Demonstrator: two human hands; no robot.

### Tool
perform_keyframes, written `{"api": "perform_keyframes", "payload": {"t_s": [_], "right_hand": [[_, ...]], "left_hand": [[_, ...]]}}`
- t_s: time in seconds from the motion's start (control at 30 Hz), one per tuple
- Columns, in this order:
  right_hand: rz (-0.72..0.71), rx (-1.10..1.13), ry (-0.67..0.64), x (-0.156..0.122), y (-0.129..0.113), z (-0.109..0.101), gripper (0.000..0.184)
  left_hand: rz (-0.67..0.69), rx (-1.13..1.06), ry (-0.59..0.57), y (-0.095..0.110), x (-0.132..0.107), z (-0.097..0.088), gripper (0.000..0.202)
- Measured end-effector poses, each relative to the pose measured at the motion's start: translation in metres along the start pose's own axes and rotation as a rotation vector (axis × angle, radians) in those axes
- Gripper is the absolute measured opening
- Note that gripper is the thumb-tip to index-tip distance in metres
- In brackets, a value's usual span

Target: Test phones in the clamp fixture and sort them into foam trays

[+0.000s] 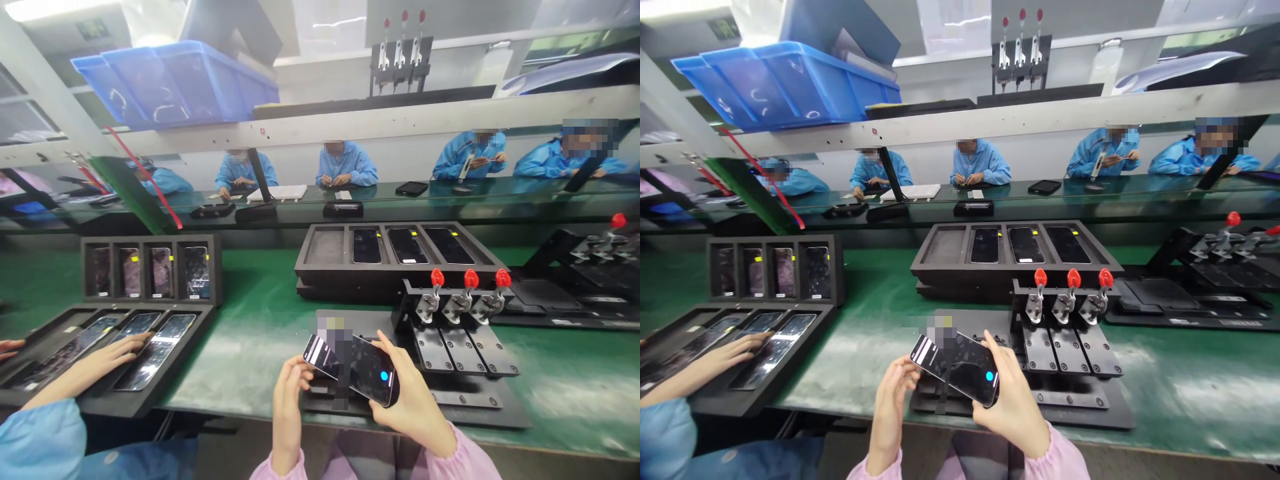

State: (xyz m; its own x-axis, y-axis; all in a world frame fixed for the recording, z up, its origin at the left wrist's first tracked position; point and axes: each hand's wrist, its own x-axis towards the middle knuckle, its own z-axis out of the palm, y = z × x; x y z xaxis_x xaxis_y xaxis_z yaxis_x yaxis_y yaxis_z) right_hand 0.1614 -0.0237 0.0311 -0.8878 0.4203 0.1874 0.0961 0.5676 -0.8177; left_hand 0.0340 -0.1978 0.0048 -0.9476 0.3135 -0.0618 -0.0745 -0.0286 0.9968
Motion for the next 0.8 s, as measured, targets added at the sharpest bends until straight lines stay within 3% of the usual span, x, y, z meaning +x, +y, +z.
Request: {"api": "perform_keyframes", "payload": {"t_s": [0.13, 0.3, 0.6, 0.8], "right_hand": [[-0.039, -0.067, -0.076, 0.005, 0.008, 0.002, 0.095], [-0.064, -0.153, -0.127, 0.01, 0.019, 0.005, 0.097], [0.017, -0.13, -0.291, 0.019, 0.012, -0.01, 0.098], [0.004, -0.155, -0.318, 0.021, 0.009, -0.015, 0.096]], "left_hand": [[0.152, 0.449, 0.014, 0.0, 0.008, -0.014, 0.035], [0.272, 0.746, -0.037, -0.003, 0.008, -0.014, 0.036], [0.331, 0.9, -0.223, -0.003, 0.007, -0.012, 0.029], [0.271, 0.788, -0.241, -0.009, 0.006, -0.014, 0.037]]}}
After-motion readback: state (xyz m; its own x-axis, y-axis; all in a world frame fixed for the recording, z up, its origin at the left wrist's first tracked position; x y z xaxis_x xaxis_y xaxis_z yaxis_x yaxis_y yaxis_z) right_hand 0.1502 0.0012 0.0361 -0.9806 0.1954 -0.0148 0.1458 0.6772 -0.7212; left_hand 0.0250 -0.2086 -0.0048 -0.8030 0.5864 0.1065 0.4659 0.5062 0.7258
